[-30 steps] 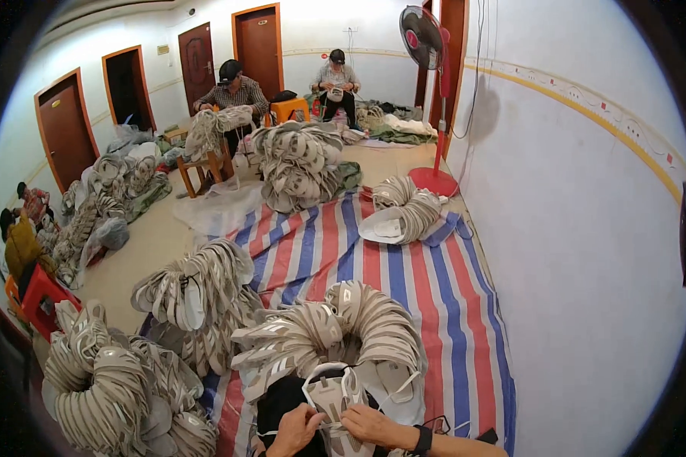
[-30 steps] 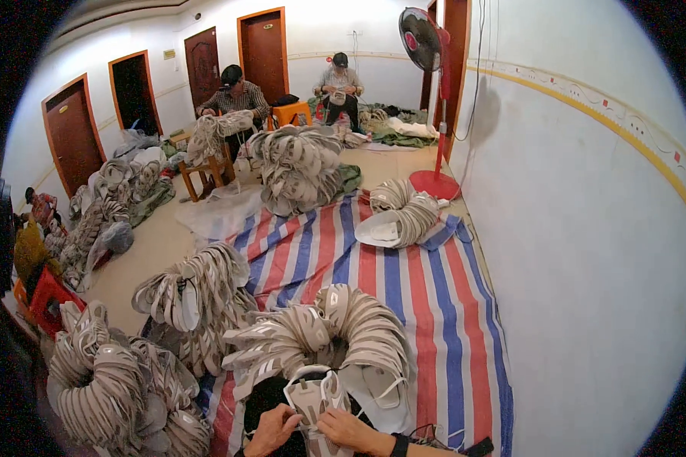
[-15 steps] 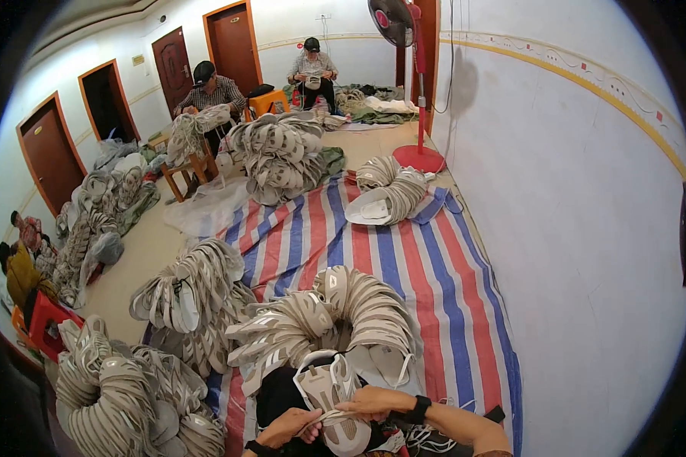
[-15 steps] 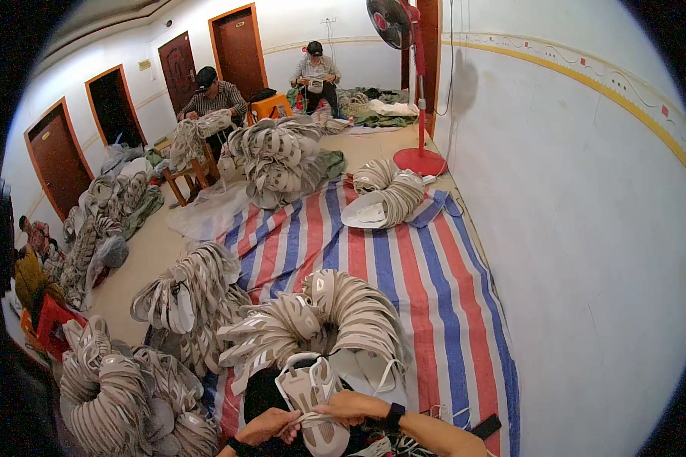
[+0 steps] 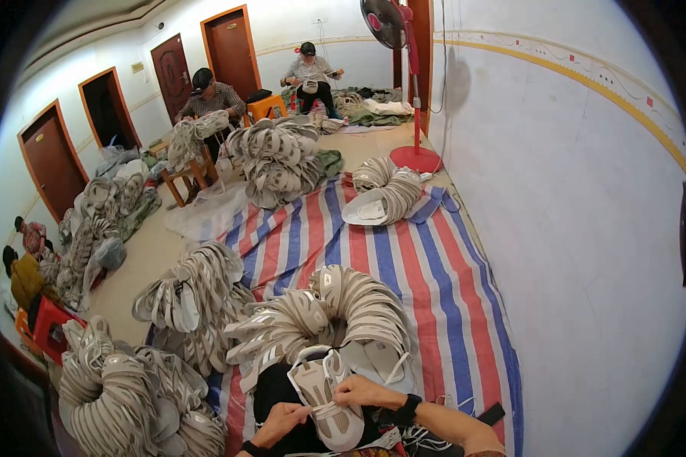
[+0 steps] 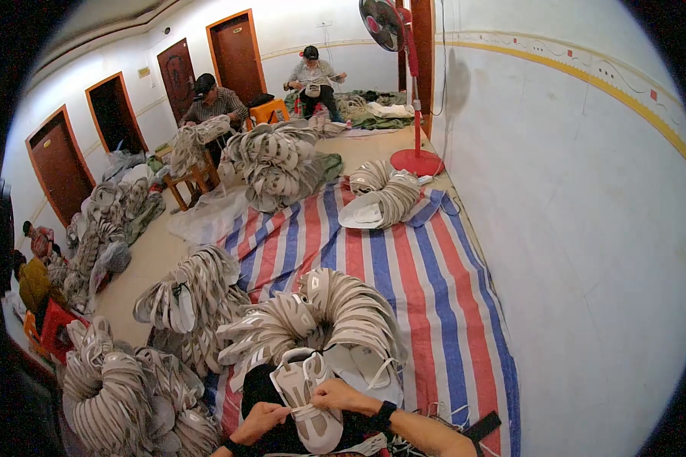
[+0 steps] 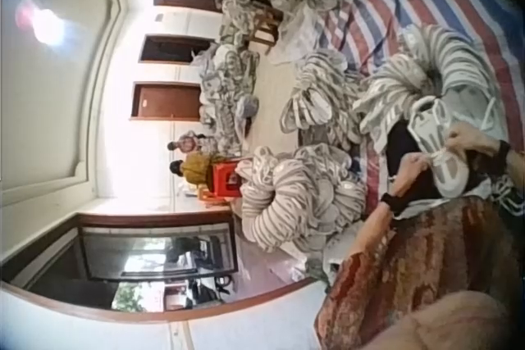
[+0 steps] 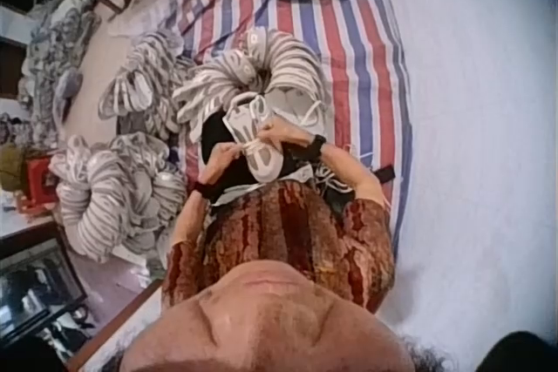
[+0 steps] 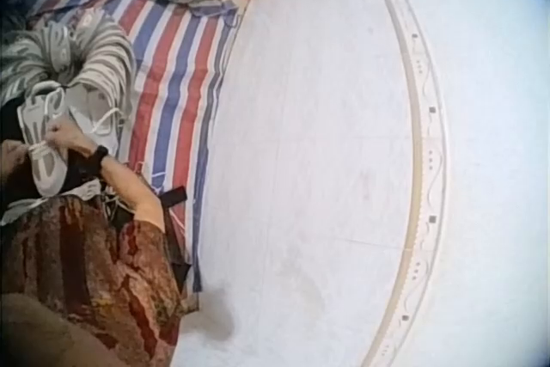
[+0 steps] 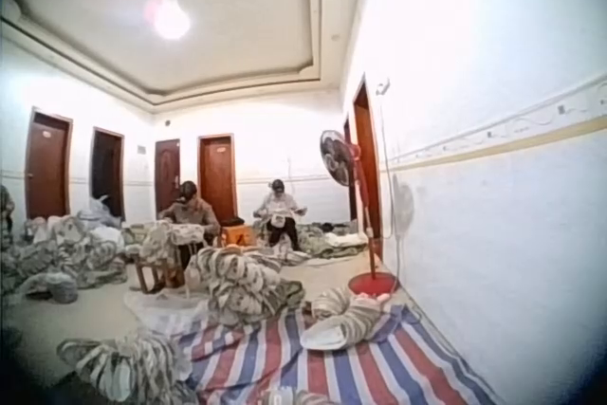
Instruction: Lacing and tying several pairs of shoes in a manufacturing environment.
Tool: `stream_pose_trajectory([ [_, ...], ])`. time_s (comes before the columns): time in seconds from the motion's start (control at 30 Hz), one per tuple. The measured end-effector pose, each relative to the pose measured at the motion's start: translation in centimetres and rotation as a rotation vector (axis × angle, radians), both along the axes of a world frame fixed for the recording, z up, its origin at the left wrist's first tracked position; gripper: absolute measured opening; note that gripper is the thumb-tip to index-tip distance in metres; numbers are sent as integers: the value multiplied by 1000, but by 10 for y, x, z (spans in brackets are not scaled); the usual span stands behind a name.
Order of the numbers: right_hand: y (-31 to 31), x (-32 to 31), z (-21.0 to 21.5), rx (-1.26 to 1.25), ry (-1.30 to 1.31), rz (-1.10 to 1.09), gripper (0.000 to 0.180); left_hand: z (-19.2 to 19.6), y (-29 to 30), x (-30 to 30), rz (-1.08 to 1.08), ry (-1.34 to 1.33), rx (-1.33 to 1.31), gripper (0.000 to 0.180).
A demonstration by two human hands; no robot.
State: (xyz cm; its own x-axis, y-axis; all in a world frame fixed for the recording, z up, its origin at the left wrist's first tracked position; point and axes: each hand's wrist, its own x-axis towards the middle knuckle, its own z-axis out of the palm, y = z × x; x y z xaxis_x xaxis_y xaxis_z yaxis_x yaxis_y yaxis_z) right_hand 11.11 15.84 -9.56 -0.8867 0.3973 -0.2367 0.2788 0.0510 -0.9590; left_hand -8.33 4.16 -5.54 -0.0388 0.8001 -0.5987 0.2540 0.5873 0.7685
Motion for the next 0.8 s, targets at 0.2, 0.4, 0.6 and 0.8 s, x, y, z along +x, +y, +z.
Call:
stream_pose_trajectory([
  [0.2, 21, 36, 25, 50, 96, 171, 31, 6, -29, -26, 70, -135, -77, 20],
  [0.4, 86, 190, 136, 319, -339, 104, 31, 69, -139, -113, 167, 22, 24, 19],
  [0.6, 81, 326, 259, 526, -783, -407, 17, 129, -241, -173, 322, 455, -50, 19],
  [0.8, 48, 402, 317, 805, -937, -802, 8, 133, -339, -239, 474, 904, -109, 15],
])
